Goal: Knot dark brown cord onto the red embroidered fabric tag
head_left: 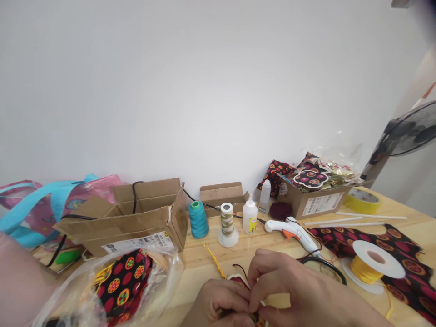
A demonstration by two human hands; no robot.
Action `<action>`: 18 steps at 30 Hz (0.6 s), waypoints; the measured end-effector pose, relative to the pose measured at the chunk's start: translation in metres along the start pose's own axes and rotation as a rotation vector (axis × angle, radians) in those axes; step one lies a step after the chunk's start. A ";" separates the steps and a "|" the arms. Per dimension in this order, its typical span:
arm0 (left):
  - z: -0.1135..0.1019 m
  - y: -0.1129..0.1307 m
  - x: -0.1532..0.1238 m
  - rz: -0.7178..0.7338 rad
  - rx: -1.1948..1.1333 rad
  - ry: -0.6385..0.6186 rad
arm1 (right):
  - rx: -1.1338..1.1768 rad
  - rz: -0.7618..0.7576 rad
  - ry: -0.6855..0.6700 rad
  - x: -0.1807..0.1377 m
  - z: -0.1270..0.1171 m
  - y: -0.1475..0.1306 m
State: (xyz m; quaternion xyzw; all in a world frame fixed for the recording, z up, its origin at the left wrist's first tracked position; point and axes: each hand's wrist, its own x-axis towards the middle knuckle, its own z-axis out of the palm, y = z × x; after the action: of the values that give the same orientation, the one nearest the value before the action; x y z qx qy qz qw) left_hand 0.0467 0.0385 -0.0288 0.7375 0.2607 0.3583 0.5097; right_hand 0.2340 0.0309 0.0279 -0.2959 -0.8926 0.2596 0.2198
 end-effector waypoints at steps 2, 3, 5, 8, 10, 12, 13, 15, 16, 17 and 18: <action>0.000 -0.001 0.000 0.003 -0.004 0.001 | 0.000 -0.004 0.013 -0.001 0.002 0.003; -0.001 -0.001 -0.001 0.008 -0.007 0.004 | -0.003 -0.010 0.018 -0.001 0.003 0.004; -0.001 -0.001 -0.001 0.020 -0.005 0.017 | -0.010 -0.014 0.028 -0.002 0.005 0.007; -0.001 -0.001 -0.001 0.035 0.008 0.047 | -0.027 -0.005 0.041 -0.002 0.007 0.009; -0.001 -0.002 -0.001 0.045 0.009 0.069 | -0.052 -0.002 0.050 -0.002 0.007 0.008; -0.002 -0.005 -0.001 0.061 -0.005 0.079 | -0.081 -0.015 0.063 -0.001 0.007 0.005; -0.002 -0.006 -0.001 0.075 -0.015 0.076 | -0.094 -0.018 0.074 0.000 0.007 0.004; -0.003 -0.010 -0.001 0.105 -0.029 0.072 | -0.100 -0.034 0.092 0.000 0.008 0.002; -0.004 -0.011 -0.001 0.116 -0.030 0.070 | -0.097 -0.040 0.107 0.000 0.009 0.001; -0.004 -0.011 -0.001 0.116 -0.024 0.070 | -0.092 -0.040 0.126 0.000 0.010 0.001; -0.005 -0.011 0.000 0.110 -0.016 0.070 | -0.083 -0.041 0.143 -0.001 0.012 0.001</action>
State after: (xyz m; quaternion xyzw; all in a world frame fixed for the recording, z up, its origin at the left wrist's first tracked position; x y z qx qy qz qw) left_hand 0.0424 0.0449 -0.0381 0.7337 0.2345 0.4132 0.4858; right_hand 0.2284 0.0273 0.0179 -0.3040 -0.8906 0.1957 0.2759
